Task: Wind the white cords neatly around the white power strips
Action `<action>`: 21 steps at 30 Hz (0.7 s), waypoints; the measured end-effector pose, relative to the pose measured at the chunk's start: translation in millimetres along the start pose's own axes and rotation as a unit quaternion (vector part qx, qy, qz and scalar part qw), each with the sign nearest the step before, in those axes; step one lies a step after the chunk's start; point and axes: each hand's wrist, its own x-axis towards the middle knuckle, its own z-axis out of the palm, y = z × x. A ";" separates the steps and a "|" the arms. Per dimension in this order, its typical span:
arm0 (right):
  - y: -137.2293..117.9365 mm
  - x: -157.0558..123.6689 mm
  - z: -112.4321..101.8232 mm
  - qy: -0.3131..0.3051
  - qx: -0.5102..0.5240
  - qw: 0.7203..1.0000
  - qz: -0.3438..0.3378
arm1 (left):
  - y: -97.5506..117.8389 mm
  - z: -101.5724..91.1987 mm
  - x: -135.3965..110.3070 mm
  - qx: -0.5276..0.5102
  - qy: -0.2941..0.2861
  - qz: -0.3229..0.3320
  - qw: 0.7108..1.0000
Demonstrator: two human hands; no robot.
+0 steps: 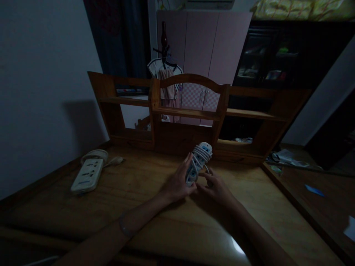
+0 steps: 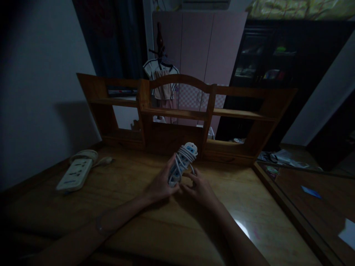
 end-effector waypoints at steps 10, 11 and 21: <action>-1.9 1.0 13.8 0.010 0.080 0.996 -0.027 | 0.8 0.1 -0.3 0.000 -0.005 0.019 1.000; -2.6 1.0 14.1 0.019 0.082 0.996 -0.030 | 0.9 -0.1 -0.3 0.000 -0.005 0.016 1.000; 4.1 3.8 9.6 0.172 -0.017 0.984 0.031 | -2.8 2.0 0.6 0.014 0.000 -0.047 0.999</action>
